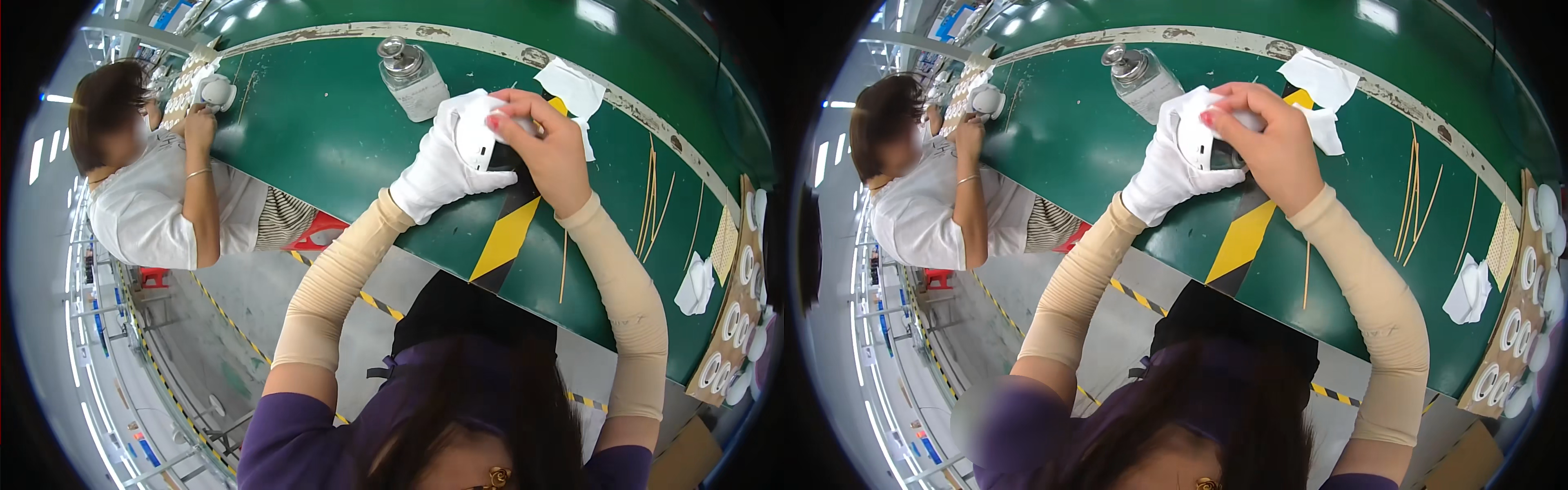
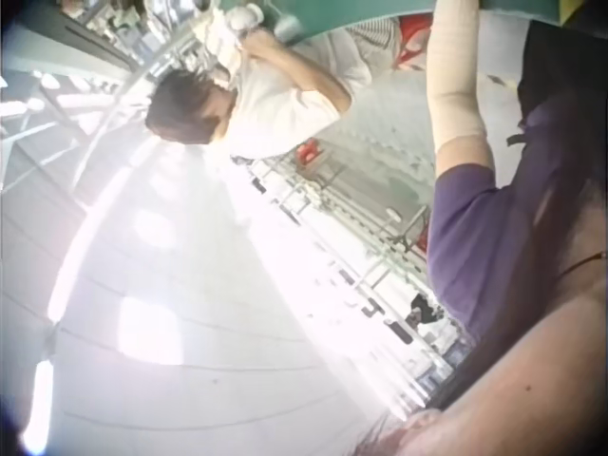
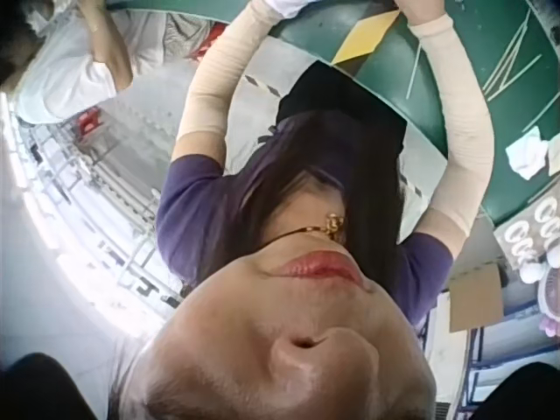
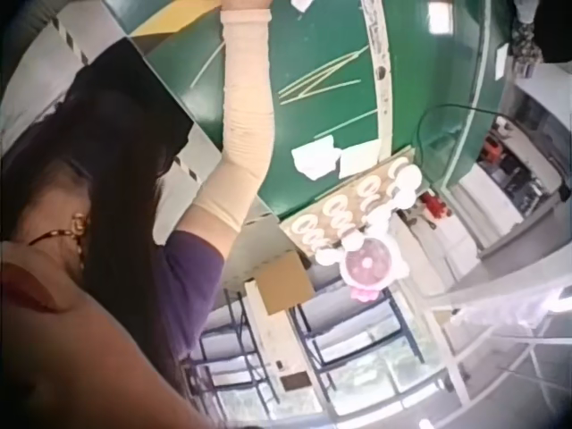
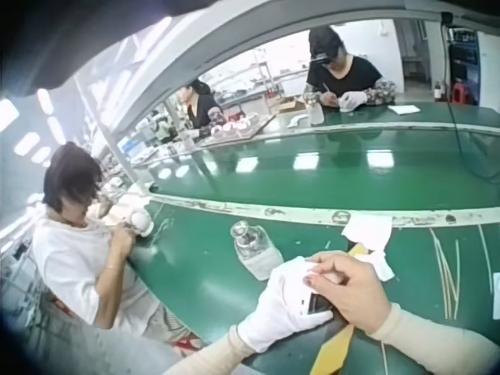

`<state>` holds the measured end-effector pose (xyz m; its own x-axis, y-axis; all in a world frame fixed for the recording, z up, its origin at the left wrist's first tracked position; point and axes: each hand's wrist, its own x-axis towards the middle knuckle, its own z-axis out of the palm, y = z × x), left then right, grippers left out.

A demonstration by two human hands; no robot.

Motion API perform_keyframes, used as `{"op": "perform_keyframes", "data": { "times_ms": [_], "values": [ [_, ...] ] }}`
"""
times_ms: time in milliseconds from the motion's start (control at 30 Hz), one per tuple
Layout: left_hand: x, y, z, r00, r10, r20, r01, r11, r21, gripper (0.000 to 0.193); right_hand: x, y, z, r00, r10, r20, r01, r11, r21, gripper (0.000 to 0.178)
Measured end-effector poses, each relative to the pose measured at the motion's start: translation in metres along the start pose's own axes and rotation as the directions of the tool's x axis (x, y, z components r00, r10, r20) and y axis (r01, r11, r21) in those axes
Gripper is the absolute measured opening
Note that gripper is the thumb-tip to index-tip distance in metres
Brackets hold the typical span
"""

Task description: The recorder cleans a circular electronic component using a cloth and a precision stick.

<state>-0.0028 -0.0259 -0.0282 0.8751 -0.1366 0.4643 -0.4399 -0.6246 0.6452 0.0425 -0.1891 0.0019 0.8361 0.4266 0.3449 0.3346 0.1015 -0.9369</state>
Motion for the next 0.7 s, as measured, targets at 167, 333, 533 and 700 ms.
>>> {"op": "perform_keyframes", "data": {
  "times_ms": [167, 333, 533, 700],
  "values": [
    [-0.001, -0.002, -0.004, 1.0, -0.027, 0.006, 0.028, 0.961, -0.276, 0.091, 0.008, 0.004, -0.007, 0.963, 0.268, -0.008, -0.265, 0.957, 0.119, 0.013],
    [0.0, 0.006, -0.007, 0.974, -0.146, 0.172, 0.185, 0.954, -0.238, 0.091, 0.003, -0.005, -0.011, 0.99, 0.075, 0.12, -0.077, 0.997, 0.008, 0.012],
    [0.0, -0.001, -0.001, 0.997, -0.059, 0.05, 0.07, 0.957, -0.283, 0.094, 0.022, 0.009, -0.014, 0.939, 0.323, 0.114, -0.338, 0.929, 0.152, 0.014],
    [-0.001, 0.012, -0.008, 0.975, -0.213, 0.068, 0.22, 0.968, -0.124, 0.097, 0.016, 0.004, -0.017, 0.973, 0.046, 0.225, -0.058, 0.997, 0.048, 0.014]
  ]
}}
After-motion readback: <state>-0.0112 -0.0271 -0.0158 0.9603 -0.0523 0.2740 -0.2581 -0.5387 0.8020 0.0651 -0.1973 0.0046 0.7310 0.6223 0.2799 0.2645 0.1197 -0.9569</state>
